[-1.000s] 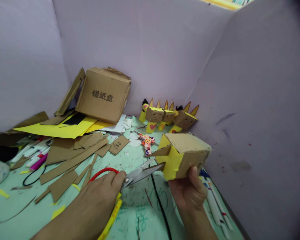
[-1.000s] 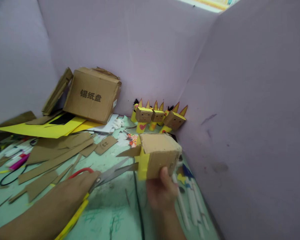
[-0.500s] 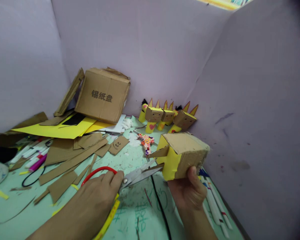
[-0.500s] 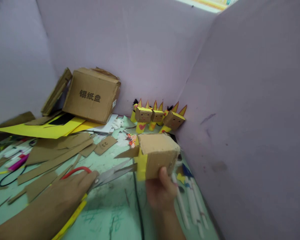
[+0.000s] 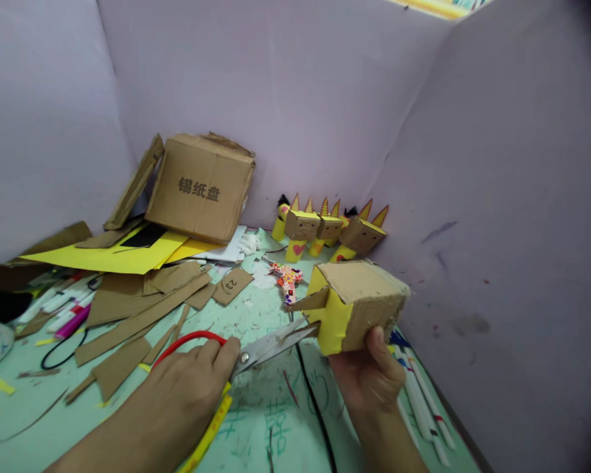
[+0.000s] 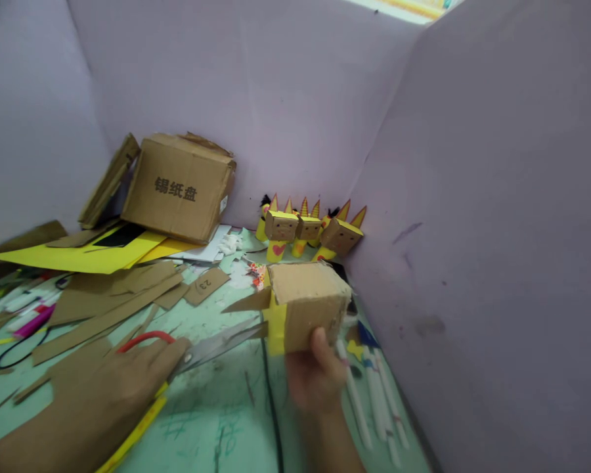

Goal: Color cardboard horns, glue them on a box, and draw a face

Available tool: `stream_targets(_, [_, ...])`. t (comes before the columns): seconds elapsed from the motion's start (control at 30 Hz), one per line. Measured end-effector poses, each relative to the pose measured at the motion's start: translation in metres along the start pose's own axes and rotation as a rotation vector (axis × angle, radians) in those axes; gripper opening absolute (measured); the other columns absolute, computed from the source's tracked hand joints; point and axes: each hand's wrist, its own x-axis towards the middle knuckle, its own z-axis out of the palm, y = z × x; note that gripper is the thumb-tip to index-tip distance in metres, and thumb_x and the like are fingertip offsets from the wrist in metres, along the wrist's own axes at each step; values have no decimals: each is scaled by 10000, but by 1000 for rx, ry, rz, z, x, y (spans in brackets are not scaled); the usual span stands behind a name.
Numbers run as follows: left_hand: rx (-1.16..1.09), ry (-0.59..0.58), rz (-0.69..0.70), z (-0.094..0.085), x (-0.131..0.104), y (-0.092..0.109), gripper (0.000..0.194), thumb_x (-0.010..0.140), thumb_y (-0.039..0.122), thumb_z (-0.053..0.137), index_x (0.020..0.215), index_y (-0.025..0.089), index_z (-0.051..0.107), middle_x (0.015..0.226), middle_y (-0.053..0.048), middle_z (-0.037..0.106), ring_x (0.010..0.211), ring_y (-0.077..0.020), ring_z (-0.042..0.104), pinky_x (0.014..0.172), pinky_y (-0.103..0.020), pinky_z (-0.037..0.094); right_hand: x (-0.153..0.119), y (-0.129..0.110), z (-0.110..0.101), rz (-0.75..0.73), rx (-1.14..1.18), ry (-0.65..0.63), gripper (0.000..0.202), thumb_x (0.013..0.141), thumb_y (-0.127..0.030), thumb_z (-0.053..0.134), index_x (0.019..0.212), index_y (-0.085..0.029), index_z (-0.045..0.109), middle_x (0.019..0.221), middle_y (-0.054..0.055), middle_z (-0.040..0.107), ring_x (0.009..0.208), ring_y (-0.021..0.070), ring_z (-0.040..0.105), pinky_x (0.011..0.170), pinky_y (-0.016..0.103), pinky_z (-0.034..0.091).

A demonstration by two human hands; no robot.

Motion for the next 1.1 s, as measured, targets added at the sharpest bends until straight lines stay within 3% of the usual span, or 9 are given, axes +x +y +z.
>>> stream_targets(0.17, [217,-83,28,-7,2,5,617,753,-56,228,1221,196,541,978,-120,687,789,-261,671,673,-392,536,1,0,-3,-5,5,-25,599,542,-365,816,1119,-319,664,1008,19,752,792,212,706,731,364,559])
stream_targets(0.33, [290,-55,77,-14,2,8,615,752,-70,208,1215,156,544,928,-126,688,713,-244,666,617,-377,530,3,0,-10,-3,-22,-61,632,606,-377,779,1211,-314,609,1064,36,734,903,251,686,848,448,509])
stream_targets(0.57, [343,-29,82,-12,1,6,595,756,-55,216,1151,188,590,864,-95,691,616,-217,635,570,-342,502,2,0,-7,3,-17,-20,694,546,-388,807,1208,-329,606,1093,22,723,938,247,677,824,414,517])
stream_targets(0.67, [337,-2,78,-9,0,4,584,757,-39,248,1186,197,564,881,-92,696,657,-211,635,599,-325,495,2,0,-7,2,-6,-17,699,544,-384,814,1209,-328,605,1090,18,724,931,236,679,820,395,520])
stream_targets(0.87, [282,32,62,-10,-2,4,570,712,-26,279,1140,203,578,841,-70,695,654,-211,620,598,-326,486,3,1,-12,-28,-29,-115,575,664,-375,748,1217,-312,601,1066,33,734,908,241,684,812,422,526])
stream_targets(1.1, [131,10,116,-4,-1,-11,513,723,10,303,1073,237,600,719,-39,650,585,-185,578,563,-288,469,3,2,-10,-37,-24,-96,569,649,-380,754,1197,-311,616,1023,23,746,863,220,692,810,390,525])
